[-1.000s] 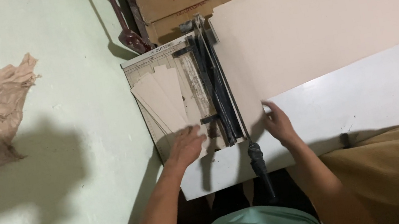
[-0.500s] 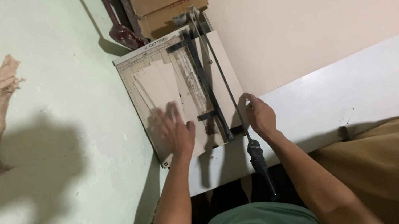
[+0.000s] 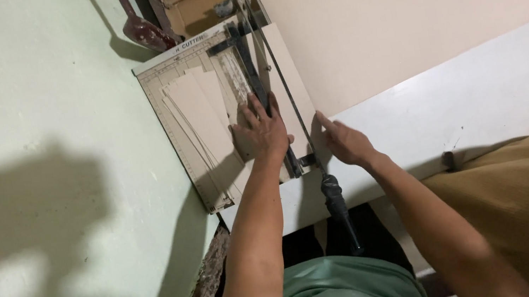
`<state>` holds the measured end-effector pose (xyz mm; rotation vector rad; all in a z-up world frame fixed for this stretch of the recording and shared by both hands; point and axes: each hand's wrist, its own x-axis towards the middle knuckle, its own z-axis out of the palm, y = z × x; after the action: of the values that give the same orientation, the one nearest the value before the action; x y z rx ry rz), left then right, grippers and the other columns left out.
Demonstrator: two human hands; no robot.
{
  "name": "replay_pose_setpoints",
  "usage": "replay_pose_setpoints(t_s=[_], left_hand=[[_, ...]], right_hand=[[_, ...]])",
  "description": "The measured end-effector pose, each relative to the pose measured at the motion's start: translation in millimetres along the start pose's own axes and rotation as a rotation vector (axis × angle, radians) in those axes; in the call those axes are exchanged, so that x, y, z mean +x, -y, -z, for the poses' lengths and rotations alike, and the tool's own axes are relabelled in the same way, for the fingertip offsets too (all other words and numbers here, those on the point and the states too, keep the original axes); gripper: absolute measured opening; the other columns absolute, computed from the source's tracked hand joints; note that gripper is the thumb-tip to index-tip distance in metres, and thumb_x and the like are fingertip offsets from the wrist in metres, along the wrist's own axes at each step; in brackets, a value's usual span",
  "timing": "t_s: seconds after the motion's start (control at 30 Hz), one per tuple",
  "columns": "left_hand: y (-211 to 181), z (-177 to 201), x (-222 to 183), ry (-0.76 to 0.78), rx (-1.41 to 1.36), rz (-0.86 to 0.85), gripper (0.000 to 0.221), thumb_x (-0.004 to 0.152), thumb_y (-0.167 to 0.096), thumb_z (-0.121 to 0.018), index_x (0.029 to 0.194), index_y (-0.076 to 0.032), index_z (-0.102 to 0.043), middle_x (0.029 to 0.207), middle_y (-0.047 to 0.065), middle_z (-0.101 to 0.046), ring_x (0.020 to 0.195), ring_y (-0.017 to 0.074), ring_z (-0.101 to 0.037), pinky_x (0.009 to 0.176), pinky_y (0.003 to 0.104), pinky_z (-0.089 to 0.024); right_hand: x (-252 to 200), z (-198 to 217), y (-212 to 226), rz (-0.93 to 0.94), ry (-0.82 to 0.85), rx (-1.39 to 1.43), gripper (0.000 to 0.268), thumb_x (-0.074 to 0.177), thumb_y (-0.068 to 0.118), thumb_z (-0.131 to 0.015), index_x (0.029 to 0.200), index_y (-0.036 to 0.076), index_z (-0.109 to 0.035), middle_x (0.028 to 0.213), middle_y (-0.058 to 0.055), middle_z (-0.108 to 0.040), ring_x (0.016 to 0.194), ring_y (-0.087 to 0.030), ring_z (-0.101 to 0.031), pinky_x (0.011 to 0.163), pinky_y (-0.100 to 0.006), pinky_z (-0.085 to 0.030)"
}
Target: Using a manual guillotine paper cutter to trim pieces of cardboard or thick paper.
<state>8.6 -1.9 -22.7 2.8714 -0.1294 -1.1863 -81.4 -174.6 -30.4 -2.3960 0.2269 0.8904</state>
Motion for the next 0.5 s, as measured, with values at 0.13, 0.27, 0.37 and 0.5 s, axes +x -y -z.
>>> replay_pose_setpoints(t_s=[0.13, 0.27, 0.37, 0.5], left_hand=[[0, -5, 6, 0.003, 0.05, 0.011, 0.11, 0.081, -0.043, -0.084, 0.165, -0.016, -0.019, 0.168, 0.025, 0.015, 0.152, 0.0543, 0.005, 0.107, 0.087, -0.009], [1, -14, 14, 0.014, 0.074, 0.018, 0.107, 0.079, -0.044, -0.084, 0.163, -0.015, -0.024, 0.169, 0.025, 0.016, 0.153, 0.0535, 0.008, 0.105, 0.088, -0.008], [10, -3, 3, 0.031, -0.006, -0.028, 0.105, 0.082, -0.043, -0.083, 0.163, -0.015, -0.022, 0.168, 0.024, 0.016, 0.153, 0.0527, 0.008, 0.106, 0.088, -0.007], [15, -5, 3, 0.045, -0.009, -0.061, 0.102, 0.081, -0.051, -0.081, 0.161, -0.016, -0.029, 0.168, 0.023, 0.017, 0.153, 0.0517, 0.01, 0.107, 0.088, -0.007]], right_hand=[[-5, -11, -2, 0.109, 0.013, 0.08, 0.049, 0.099, 0.02, -0.053, 0.147, 0.019, -0.05, 0.119, -0.018, -0.062, 0.111, -0.043, -0.066, 0.092, -0.056, -0.055], [-12, 4, 26, -0.082, -0.14, 0.121, 0.066, 0.098, 0.017, -0.056, 0.16, 0.02, -0.034, 0.13, -0.021, -0.057, 0.112, -0.047, -0.067, 0.093, -0.058, -0.057], [18, -29, 0, -0.083, -0.123, 0.14, 0.062, 0.098, 0.011, -0.053, 0.159, 0.02, -0.043, 0.122, -0.014, -0.063, 0.111, -0.035, -0.07, 0.092, -0.046, -0.058], [18, -29, -2, -0.05, -0.162, 0.175, 0.061, 0.098, 0.009, -0.055, 0.157, 0.02, -0.047, 0.122, -0.014, -0.065, 0.109, -0.034, -0.071, 0.092, -0.047, -0.059]])
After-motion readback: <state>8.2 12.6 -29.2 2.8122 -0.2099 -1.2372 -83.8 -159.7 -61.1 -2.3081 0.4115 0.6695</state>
